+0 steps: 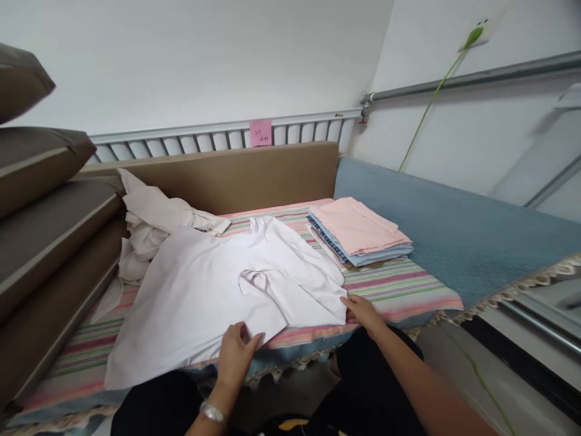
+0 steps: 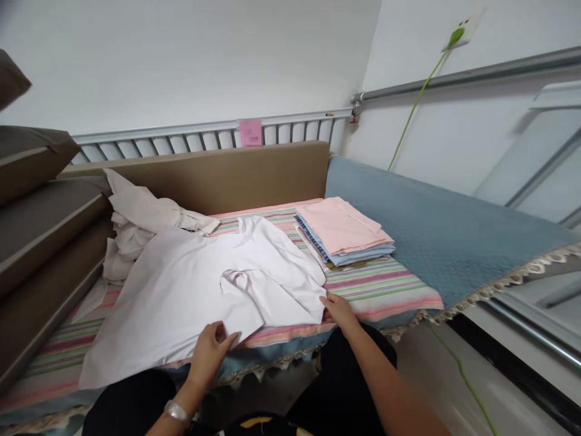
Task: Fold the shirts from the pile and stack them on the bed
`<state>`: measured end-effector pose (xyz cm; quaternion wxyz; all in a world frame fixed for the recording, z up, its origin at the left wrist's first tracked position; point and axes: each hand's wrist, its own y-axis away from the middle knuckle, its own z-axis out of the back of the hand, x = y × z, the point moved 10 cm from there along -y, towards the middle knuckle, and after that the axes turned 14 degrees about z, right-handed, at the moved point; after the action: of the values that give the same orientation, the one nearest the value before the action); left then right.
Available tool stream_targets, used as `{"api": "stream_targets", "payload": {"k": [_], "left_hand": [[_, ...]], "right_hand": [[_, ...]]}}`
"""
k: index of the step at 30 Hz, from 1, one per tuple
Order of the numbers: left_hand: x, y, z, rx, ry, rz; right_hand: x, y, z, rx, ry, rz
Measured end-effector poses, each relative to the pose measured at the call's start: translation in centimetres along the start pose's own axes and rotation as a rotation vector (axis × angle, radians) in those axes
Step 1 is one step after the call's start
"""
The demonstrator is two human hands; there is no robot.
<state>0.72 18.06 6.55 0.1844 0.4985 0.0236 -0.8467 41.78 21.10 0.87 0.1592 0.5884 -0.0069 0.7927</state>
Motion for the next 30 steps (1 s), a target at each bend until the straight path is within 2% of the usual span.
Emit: {"api": "stream_targets", "payload": {"k": [4,8,12,16,18,20,22,25,27,30], "left_hand": [[-1.5,-0.5,-3.1,0.07,-0.088,-0.076],[-1.3,0.5,-4.6,0.207,-0.01,-0.142],[0.0,1.3,-5.1,0.317,0.088,-0.069],[-0.6,1.7,-4.2,0.354,0.217,-0.061],[-1.3,1.7,-3.0,0.354,0.303,-0.064],[-1.3,1.2,-1.0,0.311,0.409,-0.013],[-0.2,0.3,1.9,0.206,0.507,0.088],[2.7,-0.9,7.1,-0.009,0.607,0.244],[4.7,-1.4,10.0,-0.11,0.675,0.318],[7.0,-2.1,13.7,-0.221,0.734,0.359]], "right_hand": [[-0.2,-0.2,-0.2,0.013,-0.033,0.03],[-1.1,-0.7,-0.3,0.029,-0.036,0.024],[-1.3,-1.0,-0.6,0.037,-0.025,0.027],[-1.1,-1.0,-0.8,0.015,-0.006,0.021],[-0.7,-1.0,-0.8,-0.007,-0.008,0.037],[0.1,-1.0,-1.1,-0.015,-0.064,0.08],[1.1,-1.0,-1.7,-0.016,-0.162,0.123],[3.2,-1.2,-2.6,-0.043,-0.289,0.143],[5.6,-1.6,-3.4,-0.09,-0.309,0.166],[12.0,-2.0,-6.2,-0.136,-0.246,0.334]]}}
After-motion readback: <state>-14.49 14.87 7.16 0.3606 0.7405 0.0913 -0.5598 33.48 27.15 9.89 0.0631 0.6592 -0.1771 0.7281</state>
